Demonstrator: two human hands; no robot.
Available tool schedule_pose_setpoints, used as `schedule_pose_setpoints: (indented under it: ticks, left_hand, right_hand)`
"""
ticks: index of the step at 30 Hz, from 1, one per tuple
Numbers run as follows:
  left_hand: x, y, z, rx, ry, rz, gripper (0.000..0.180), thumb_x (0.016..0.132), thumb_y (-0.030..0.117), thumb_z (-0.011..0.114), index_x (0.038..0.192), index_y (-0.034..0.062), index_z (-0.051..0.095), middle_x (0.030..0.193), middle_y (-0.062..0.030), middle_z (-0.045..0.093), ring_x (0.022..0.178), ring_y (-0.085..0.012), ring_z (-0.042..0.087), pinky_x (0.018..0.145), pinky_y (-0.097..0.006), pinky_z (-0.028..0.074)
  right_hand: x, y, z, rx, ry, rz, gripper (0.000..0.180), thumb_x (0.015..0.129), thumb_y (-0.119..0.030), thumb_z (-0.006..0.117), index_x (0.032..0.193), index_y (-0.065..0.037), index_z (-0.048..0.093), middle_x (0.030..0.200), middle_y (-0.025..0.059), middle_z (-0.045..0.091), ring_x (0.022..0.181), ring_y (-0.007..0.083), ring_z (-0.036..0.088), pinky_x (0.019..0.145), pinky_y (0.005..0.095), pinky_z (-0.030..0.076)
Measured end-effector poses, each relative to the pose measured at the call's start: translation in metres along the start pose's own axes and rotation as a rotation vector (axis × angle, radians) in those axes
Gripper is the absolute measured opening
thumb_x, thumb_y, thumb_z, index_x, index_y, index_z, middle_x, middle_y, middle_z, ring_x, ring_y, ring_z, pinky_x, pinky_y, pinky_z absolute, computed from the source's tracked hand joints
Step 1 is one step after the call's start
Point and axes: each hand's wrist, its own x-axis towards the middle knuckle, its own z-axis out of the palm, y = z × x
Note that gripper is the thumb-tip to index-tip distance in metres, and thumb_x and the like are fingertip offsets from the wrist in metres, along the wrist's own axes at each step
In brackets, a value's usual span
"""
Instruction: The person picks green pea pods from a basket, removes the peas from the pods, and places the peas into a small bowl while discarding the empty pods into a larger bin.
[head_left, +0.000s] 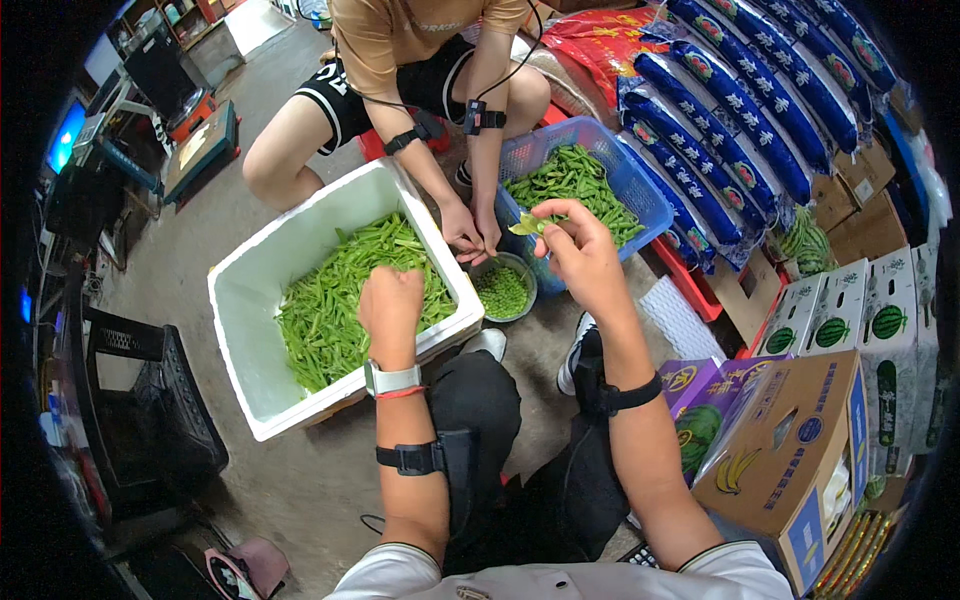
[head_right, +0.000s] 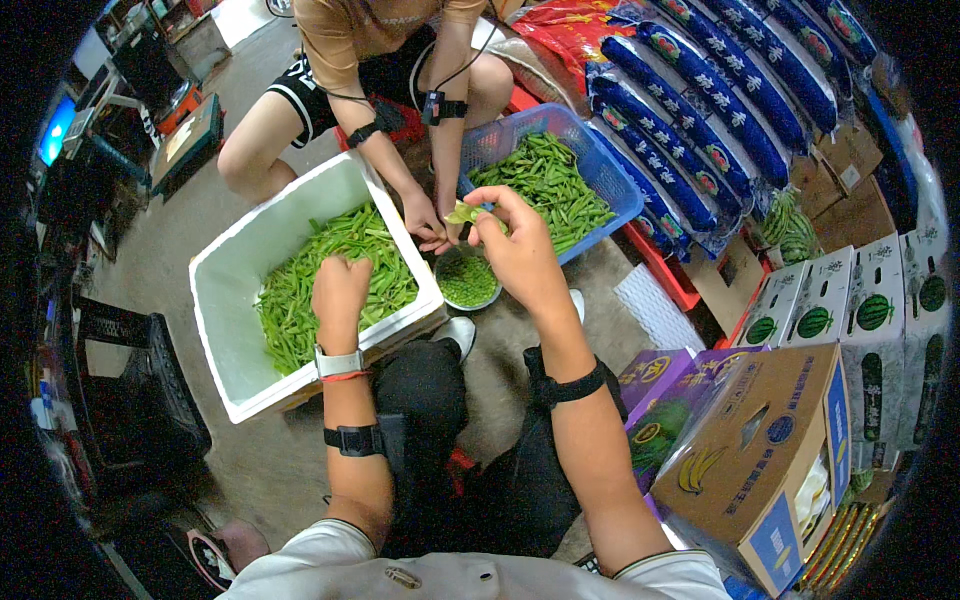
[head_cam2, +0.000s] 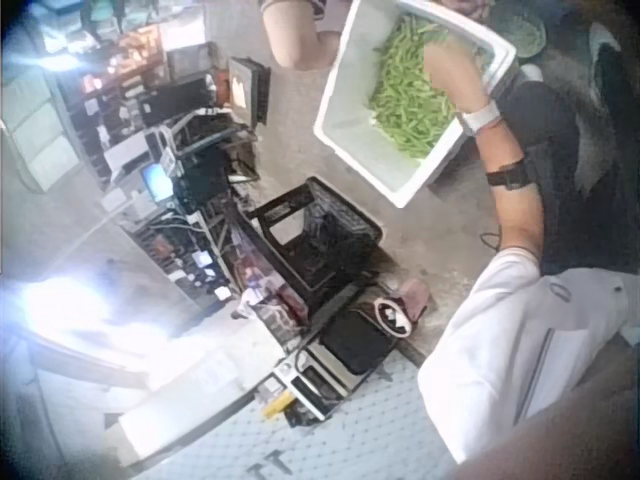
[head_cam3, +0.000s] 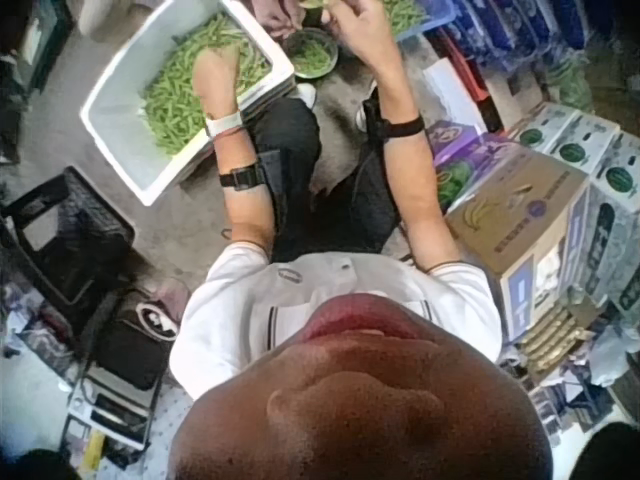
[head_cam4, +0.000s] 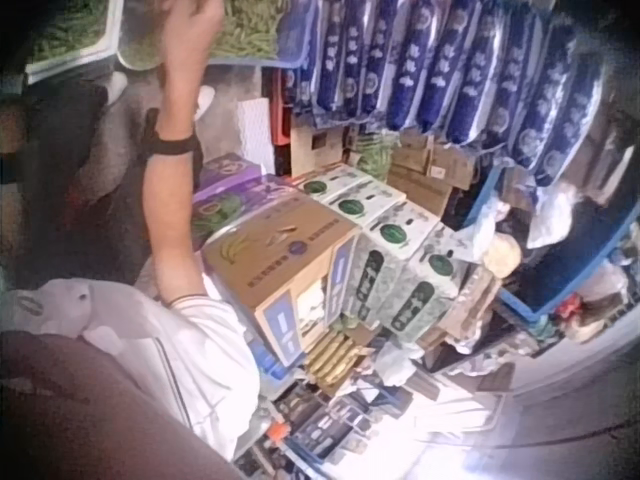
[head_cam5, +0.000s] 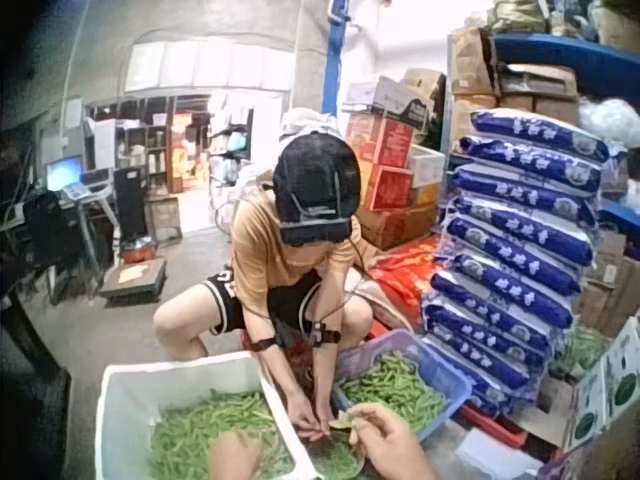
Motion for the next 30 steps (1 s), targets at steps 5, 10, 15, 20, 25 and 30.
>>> schedule_pose_setpoints:
  ticks: [5,10,15,20,25,30]
  left_hand:
    - [0.008,-0.031,0.027,0.147,-0.07,-0.029,0.025,0.079,0.017,0.054,0.082,-0.0041,0.068,0.084,-0.0291,0.065,0.081,-0.045,0.064,0.076,-0.051,0.049]
    - [-0.007,0.031,0.036,-0.543,-0.152,0.216,0.026,0.084,0.019,0.062,0.082,-0.0061,0.068,0.066,-0.0119,0.063,0.056,-0.0176,0.056,0.056,-0.033,0.045]
    - [-0.036,0.079,0.018,-1.361,-0.649,-0.117,0.027,0.096,0.032,0.056,0.08,0.0102,0.05,0.056,0.008,0.035,0.044,-0.004,0.03,0.039,-0.021,0.022]
    - [-0.049,0.091,0.032,-1.737,-0.745,-0.29,0.031,0.101,0.038,0.04,0.085,0.0124,0.046,0.067,0.0031,0.045,0.053,-0.007,0.042,0.044,-0.023,0.03]
    - [-0.055,0.1,0.024,-1.721,-0.73,-0.391,0.031,0.101,0.04,0.037,0.096,0.0137,0.052,0.083,0.001,0.056,0.068,-0.0095,0.053,0.052,-0.025,0.038]
    - [-0.051,0.097,0.033,-1.751,-0.815,-0.411,0.033,0.102,0.039,0.034,0.104,0.0128,0.054,0.083,0.0013,0.06,0.062,-0.0091,0.056,0.046,-0.023,0.041]
  right_hand:
    - [-0.001,-0.002,0.01,-0.055,-0.001,-0.066,0.02,0.091,-0.007,0.05,0.108,-0.003,0.059,0.076,0.0024,0.061,0.062,0.0056,0.049,0.056,0.0215,0.039]
    - [-0.001,0.001,0.002,-0.094,0.016,-0.007,0.02,0.09,-0.005,0.05,0.108,0.001,0.059,0.077,0.0045,0.062,0.07,0.0086,0.057,0.063,0.0241,0.046]
    - [-0.002,-0.001,0.005,-0.051,0.064,-0.026,0.021,0.089,-0.007,0.053,0.108,0.0,0.058,0.072,0.004,0.061,0.064,0.009,0.056,0.06,0.0241,0.045]
    - [-0.009,-0.001,0.016,-0.23,0.055,-0.21,0.019,0.087,-0.009,0.057,0.104,0.001,0.057,0.07,0.0104,0.063,0.061,0.0137,0.06,0.058,0.0285,0.046]
    - [-0.012,-0.006,0.019,-0.374,0.016,-0.294,0.017,0.085,-0.01,0.059,0.099,0.0,0.057,0.071,0.0161,0.063,0.06,0.0228,0.064,0.056,0.0335,0.047]
    - [-0.014,-0.013,0.018,-0.529,-0.01,-0.342,0.016,0.086,-0.014,0.061,0.095,-0.001,0.058,0.071,0.0164,0.063,0.061,0.0306,0.064,0.057,0.0367,0.049]
